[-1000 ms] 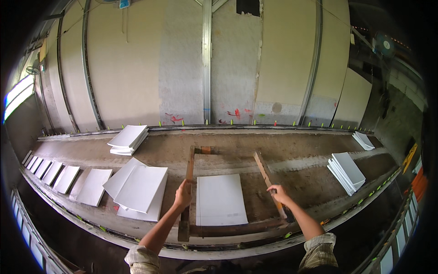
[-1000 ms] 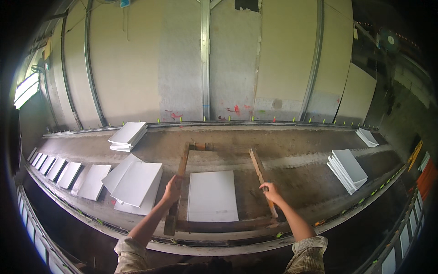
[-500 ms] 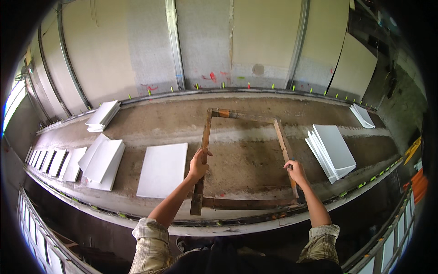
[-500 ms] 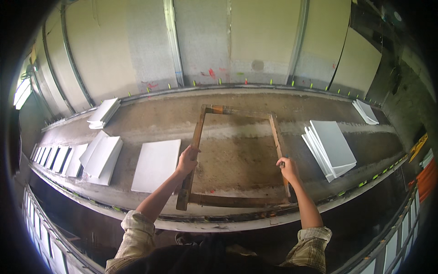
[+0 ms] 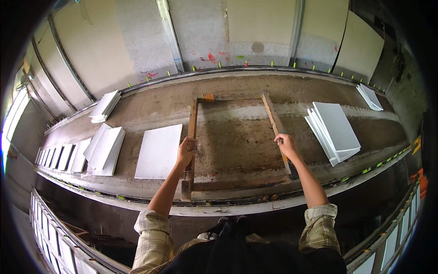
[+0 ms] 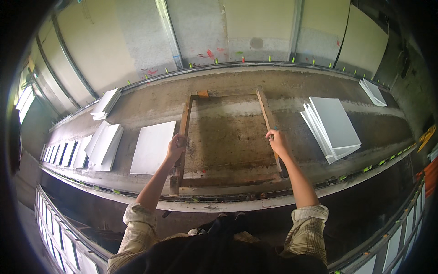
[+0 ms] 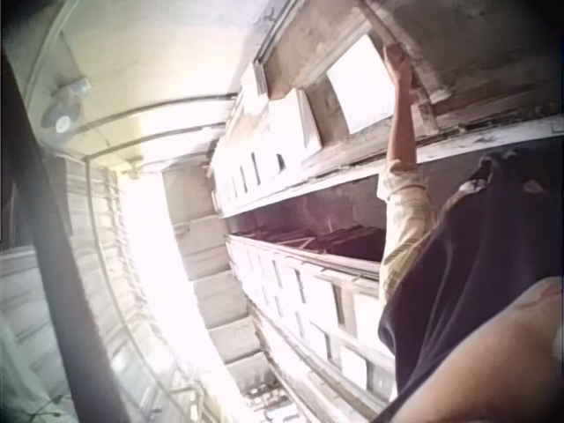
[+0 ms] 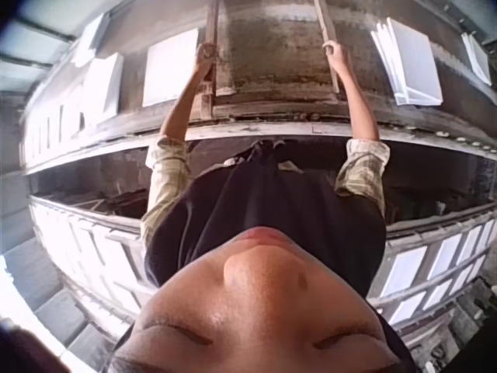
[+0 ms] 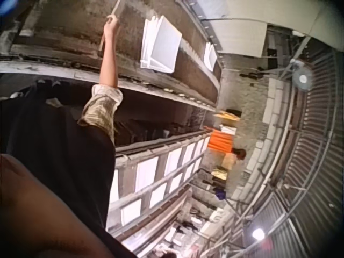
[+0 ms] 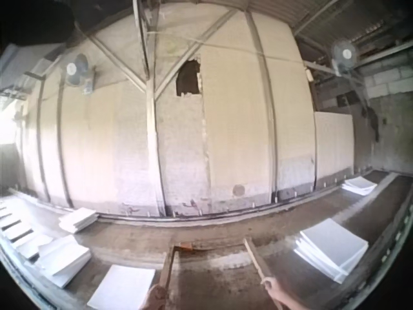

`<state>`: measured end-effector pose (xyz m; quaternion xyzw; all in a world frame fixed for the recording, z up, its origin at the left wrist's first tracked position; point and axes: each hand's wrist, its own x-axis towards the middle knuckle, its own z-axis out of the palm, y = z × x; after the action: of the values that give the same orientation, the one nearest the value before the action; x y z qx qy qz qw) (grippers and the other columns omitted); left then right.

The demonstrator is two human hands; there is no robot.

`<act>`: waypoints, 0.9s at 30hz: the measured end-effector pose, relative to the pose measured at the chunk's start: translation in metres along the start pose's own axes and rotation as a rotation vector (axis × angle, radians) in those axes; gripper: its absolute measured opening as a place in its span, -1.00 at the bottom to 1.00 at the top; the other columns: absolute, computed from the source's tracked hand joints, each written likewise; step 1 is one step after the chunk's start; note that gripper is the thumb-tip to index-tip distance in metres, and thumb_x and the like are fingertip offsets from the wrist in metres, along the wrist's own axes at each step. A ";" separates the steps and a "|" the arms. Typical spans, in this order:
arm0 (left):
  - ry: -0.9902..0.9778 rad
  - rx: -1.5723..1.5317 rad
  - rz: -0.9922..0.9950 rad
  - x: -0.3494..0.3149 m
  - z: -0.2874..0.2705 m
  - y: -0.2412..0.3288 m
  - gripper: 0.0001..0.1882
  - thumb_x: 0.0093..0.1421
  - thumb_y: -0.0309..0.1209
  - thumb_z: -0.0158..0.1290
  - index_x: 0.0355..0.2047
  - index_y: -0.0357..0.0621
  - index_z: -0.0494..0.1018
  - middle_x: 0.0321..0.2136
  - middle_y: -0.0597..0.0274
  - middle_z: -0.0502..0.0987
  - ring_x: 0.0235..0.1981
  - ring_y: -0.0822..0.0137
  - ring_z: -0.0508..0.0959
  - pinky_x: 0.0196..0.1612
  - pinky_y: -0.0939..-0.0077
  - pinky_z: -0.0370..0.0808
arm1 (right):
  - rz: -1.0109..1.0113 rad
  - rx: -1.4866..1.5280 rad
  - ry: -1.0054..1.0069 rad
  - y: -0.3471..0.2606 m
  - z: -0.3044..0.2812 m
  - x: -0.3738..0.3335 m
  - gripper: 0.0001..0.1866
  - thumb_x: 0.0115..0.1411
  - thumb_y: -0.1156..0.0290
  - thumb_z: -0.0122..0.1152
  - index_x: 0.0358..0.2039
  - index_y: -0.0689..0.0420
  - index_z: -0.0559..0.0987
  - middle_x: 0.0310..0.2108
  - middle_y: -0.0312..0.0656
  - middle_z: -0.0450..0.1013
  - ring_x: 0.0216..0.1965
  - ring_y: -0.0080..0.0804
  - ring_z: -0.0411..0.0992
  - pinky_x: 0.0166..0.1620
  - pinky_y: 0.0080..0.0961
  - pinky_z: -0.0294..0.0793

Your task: The person repeatedly picks up white rectangular panels from a stack and places them into a wooden frame on a workbench. They align the panels within the frame and then remove them to place them onto a growing stack on the left side of the bench. This cycle of picking, framing, and restacking is performed continuously throughout the video.

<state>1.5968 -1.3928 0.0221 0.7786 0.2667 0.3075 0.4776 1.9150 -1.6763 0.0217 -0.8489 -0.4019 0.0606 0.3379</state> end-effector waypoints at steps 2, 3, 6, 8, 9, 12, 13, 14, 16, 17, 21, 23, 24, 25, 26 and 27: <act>0.016 0.043 -0.079 -0.008 0.000 -0.002 -0.49 -0.16 -0.70 0.01 -0.12 -0.12 0.29 -0.33 0.19 0.43 -0.26 0.35 0.45 -0.21 0.51 0.39 | 0.027 -0.030 0.026 0.000 0.007 0.005 -0.71 0.05 0.64 0.08 -0.19 0.09 0.45 -0.17 -0.06 0.40 -0.14 -0.13 0.39 -0.09 -0.29 0.38; 0.026 0.116 -0.061 -0.012 0.002 -0.003 -0.45 -0.15 -0.69 0.03 -0.07 -0.12 0.26 -0.31 0.17 0.43 -0.24 0.33 0.45 -0.18 0.49 0.39 | 0.006 -0.045 0.053 0.005 0.010 0.003 -0.64 0.06 0.61 0.08 -0.10 0.03 0.41 -0.10 0.00 0.35 -0.08 -0.07 0.35 -0.06 -0.26 0.36; 0.052 0.156 0.047 -0.032 0.015 -0.001 -0.19 -0.12 -0.66 0.07 0.16 -0.09 0.00 -0.14 -0.12 0.35 -0.10 0.03 0.41 -0.04 0.27 0.36 | 0.033 -0.191 0.011 0.030 0.010 -0.006 -0.36 0.09 0.56 0.08 0.19 0.03 0.14 0.11 0.09 0.16 0.11 0.04 0.17 0.10 -0.24 0.25; 0.095 0.224 0.022 -0.047 0.014 -0.013 -0.11 -0.11 -0.68 0.05 0.22 -0.06 -0.11 -0.11 -0.15 0.31 -0.10 0.01 0.40 -0.02 0.26 0.35 | 0.122 -0.185 -0.089 0.004 0.000 -0.016 -0.30 0.07 0.59 0.09 0.23 0.09 0.08 0.15 0.00 0.14 0.13 -0.05 0.16 0.10 -0.31 0.27; 0.091 0.167 0.010 -0.048 0.013 -0.015 -0.06 -0.13 -0.70 0.04 0.25 -0.05 -0.16 -0.03 -0.19 0.26 -0.02 -0.02 0.36 -0.01 0.27 0.34 | 0.107 -0.189 -0.083 -0.001 0.002 -0.020 -0.30 0.07 0.59 0.10 0.22 0.10 0.09 0.13 0.01 0.16 0.12 -0.05 0.18 0.09 -0.31 0.28; -0.093 0.111 -0.063 -0.049 0.014 -0.012 -0.06 -0.14 -0.73 0.02 0.25 -0.07 -0.16 0.10 -0.20 0.15 0.11 -0.05 0.25 0.04 0.27 0.30 | 0.097 -0.233 -0.021 0.000 -0.010 -0.033 -0.32 0.04 0.61 0.12 0.20 0.15 0.14 0.08 0.05 0.23 0.08 -0.04 0.23 0.07 -0.32 0.31; -0.112 0.141 -0.058 -0.056 0.018 -0.011 -0.09 -0.14 -0.75 -0.02 0.24 -0.11 -0.14 0.15 -0.13 0.10 0.11 -0.01 0.24 0.03 0.32 0.29 | 0.082 -0.267 -0.009 0.003 -0.011 -0.043 -0.36 0.06 0.59 0.12 0.18 0.17 0.17 0.07 0.05 0.25 0.06 -0.05 0.26 0.07 -0.31 0.32; -0.072 0.192 0.050 -0.058 0.022 -0.022 -0.11 -0.14 -0.77 -0.04 0.23 -0.13 -0.12 0.13 -0.07 0.12 0.05 0.07 0.27 0.00 0.38 0.30 | 0.049 -0.253 0.006 0.005 -0.012 -0.046 -0.37 0.06 0.58 0.11 0.17 0.17 0.18 0.07 0.06 0.25 0.06 -0.05 0.26 0.06 -0.31 0.32; -0.032 0.197 0.164 -0.057 0.026 -0.027 -0.14 -0.13 -0.79 -0.07 0.22 -0.15 -0.08 0.12 -0.01 0.14 0.00 0.16 0.30 -0.02 0.46 0.29 | 0.001 -0.234 0.036 0.011 -0.015 -0.050 -0.38 0.07 0.57 0.10 0.17 0.18 0.19 0.07 0.06 0.25 0.06 -0.05 0.25 0.06 -0.30 0.33; -0.078 0.109 0.111 -0.056 0.024 -0.021 -0.16 -0.12 -0.78 -0.08 0.21 -0.15 -0.07 0.15 -0.04 0.09 0.15 0.12 0.18 0.09 0.38 0.23 | 0.053 -0.249 -0.011 0.007 -0.016 -0.049 -0.40 0.09 0.53 0.07 0.16 0.21 0.18 0.06 0.10 0.23 0.05 0.01 0.23 0.05 -0.29 0.32; -0.055 0.223 0.212 -0.057 0.041 -0.025 -0.20 -0.07 -0.76 -0.10 0.21 -0.11 -0.06 0.17 -0.05 0.04 0.19 -0.02 0.09 0.16 0.30 0.17 | 0.122 -0.295 0.019 0.009 -0.028 -0.049 -0.44 0.11 0.56 0.04 0.16 0.18 0.20 0.07 0.10 0.23 0.04 0.01 0.25 0.03 -0.28 0.35; -0.075 0.293 0.196 -0.057 0.048 -0.009 -0.21 -0.06 -0.75 -0.11 0.21 -0.10 -0.07 0.18 -0.05 0.02 0.21 -0.02 0.07 0.17 0.27 0.17 | 0.133 -0.304 0.027 0.011 -0.036 -0.054 -0.45 0.12 0.55 0.03 0.16 0.19 0.20 0.07 0.11 0.23 0.04 0.01 0.26 0.03 -0.29 0.35; -0.083 0.326 0.186 -0.055 0.052 -0.004 -0.21 -0.05 -0.74 -0.11 0.21 -0.09 -0.07 0.18 -0.05 0.00 0.21 -0.02 0.06 0.18 0.26 0.16 | 0.137 -0.311 0.030 0.014 -0.039 -0.055 -0.45 0.13 0.55 0.02 0.16 0.19 0.20 0.07 0.11 0.22 0.04 0.02 0.26 0.03 -0.29 0.35; -0.097 0.251 0.154 -0.056 0.053 -0.004 -0.22 -0.04 -0.73 -0.13 0.21 -0.08 -0.08 0.19 -0.06 -0.03 0.22 -0.05 0.03 0.18 0.23 0.18 | 0.082 -0.300 0.037 0.018 -0.037 -0.056 -0.46 0.14 0.52 0.01 0.16 0.19 0.20 0.07 0.12 0.22 0.03 0.03 0.26 0.04 -0.29 0.35; -0.088 0.314 0.158 -0.056 0.053 -0.005 -0.23 -0.04 -0.72 -0.12 0.21 -0.08 -0.07 0.20 -0.06 -0.04 0.22 -0.05 0.03 0.17 0.22 0.19 | 0.084 -0.338 0.043 0.021 -0.035 -0.058 -0.47 0.15 0.49 0.01 0.16 0.19 0.20 0.07 0.15 0.22 0.03 0.04 0.26 0.05 -0.28 0.35; -0.080 0.377 0.163 -0.057 0.054 -0.005 -0.23 -0.04 -0.70 -0.12 0.21 -0.07 -0.07 0.20 -0.06 -0.05 0.22 -0.06 0.02 0.16 0.21 0.19 | 0.086 -0.377 0.049 0.023 -0.033 -0.060 -0.47 0.16 0.46 0.00 0.16 0.19 0.19 0.07 0.17 0.21 0.02 0.05 0.27 0.05 -0.27 0.35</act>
<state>1.5974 -1.4624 -0.0143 0.8848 0.2365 0.2588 0.3071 1.9018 -1.7471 0.0223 -0.9147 -0.3612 -0.0218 0.1798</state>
